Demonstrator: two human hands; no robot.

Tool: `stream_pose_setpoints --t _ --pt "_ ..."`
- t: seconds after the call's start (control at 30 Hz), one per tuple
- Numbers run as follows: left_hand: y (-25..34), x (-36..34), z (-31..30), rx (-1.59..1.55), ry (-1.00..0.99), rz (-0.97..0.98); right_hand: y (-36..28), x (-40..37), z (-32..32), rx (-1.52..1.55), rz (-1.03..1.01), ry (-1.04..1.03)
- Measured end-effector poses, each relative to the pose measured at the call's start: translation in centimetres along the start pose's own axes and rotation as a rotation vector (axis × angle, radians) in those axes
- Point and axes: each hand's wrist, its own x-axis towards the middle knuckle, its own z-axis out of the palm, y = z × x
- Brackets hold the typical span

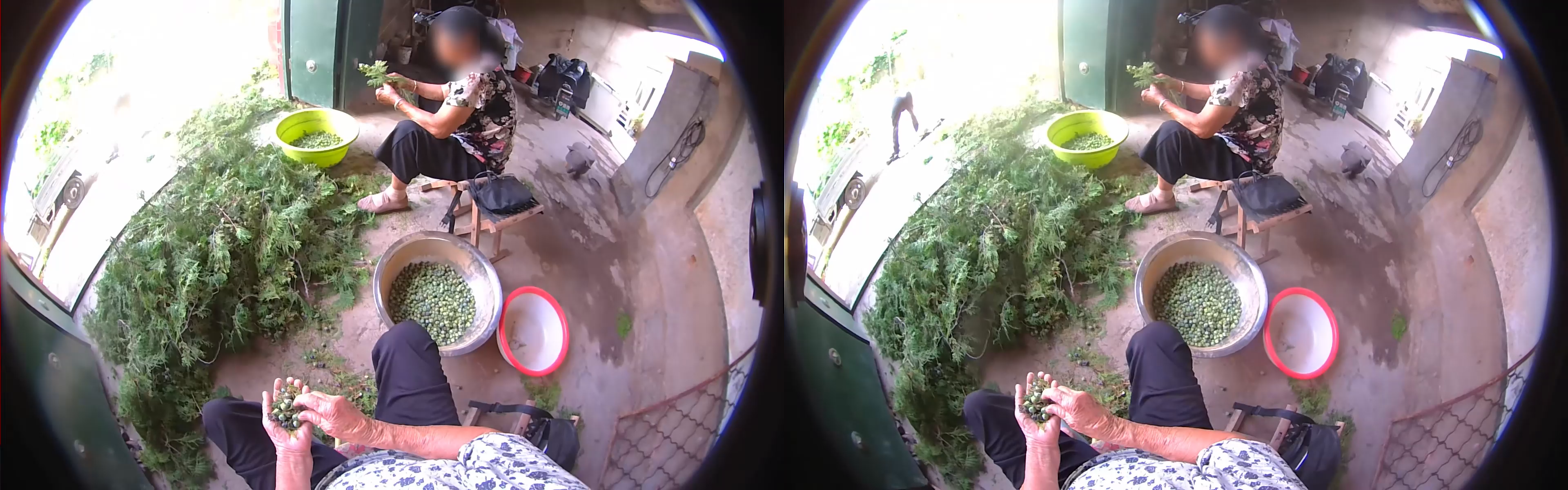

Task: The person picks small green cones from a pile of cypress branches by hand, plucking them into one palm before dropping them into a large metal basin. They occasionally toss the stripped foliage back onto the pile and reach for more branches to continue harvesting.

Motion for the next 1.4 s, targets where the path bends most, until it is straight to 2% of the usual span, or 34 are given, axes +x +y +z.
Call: stream_pose_setpoints --t 0.07,0.17,0.23,0.43,0.5,0.53,0.57,0.63,0.83,0.93,1.1,1.17,1.33,1.4 --pt "-0.1 0.2 0.2 -0.003 0.009 0.013 0.2 0.4 0.0 -0.039 -0.009 0.004" --pt "-0.2 0.1 0.2 -0.013 -0.001 -0.001 0.1 0.5 -0.3 0.083 0.035 0.028" --pt "-0.4 0.3 0.1 -0.027 -0.009 -0.016 -0.3 0.3 -0.5 0.16 0.168 0.081" --pt "-0.3 -0.1 0.3 -0.038 0.031 -0.034 0.5 0.1 -0.5 0.125 0.129 0.107" --pt "-0.2 -0.2 0.4 -0.029 0.039 -0.037 1.0 0.1 -0.3 0.251 0.136 0.172" --pt "-0.2 -0.3 0.4 -0.03 0.04 -0.036 -0.5 0.2 -1.3 0.41 0.307 0.083" --pt "-0.2 -0.4 0.4 -0.017 0.03 -0.04 -0.1 0.1 -1.2 0.41 0.308 0.082" --pt "-0.3 -0.4 0.3 -0.005 0.019 -0.044 0.7 0.1 -1.2 0.789 0.476 -0.009" --pt "0.0 -0.4 -0.2 -0.01 0.038 -0.034 -0.2 0.0 -2.2 1.039 0.61 -0.077" --pt "0.2 -0.6 -0.2 -0.021 0.028 -0.046 0.5 0.1 -1.9 1.212 0.612 -0.026" --pt "0.2 -0.8 -0.3 -0.054 0.129 -0.032 2.3 0.0 -2.2 1.252 0.574 -0.027" --pt "0.2 -0.9 -0.3 -0.059 0.14 -0.032 2.3 0.0 -2.1 1.227 0.669 0.106" --pt "0.2 -0.9 -0.6 -0.051 0.138 -0.037 4.0 -0.6 -2.3 1.181 0.727 0.11" --pt "0.1 -1.0 -0.6 -0.049 0.126 -0.045 4.2 -0.5 -2.3 1.105 0.795 0.186"
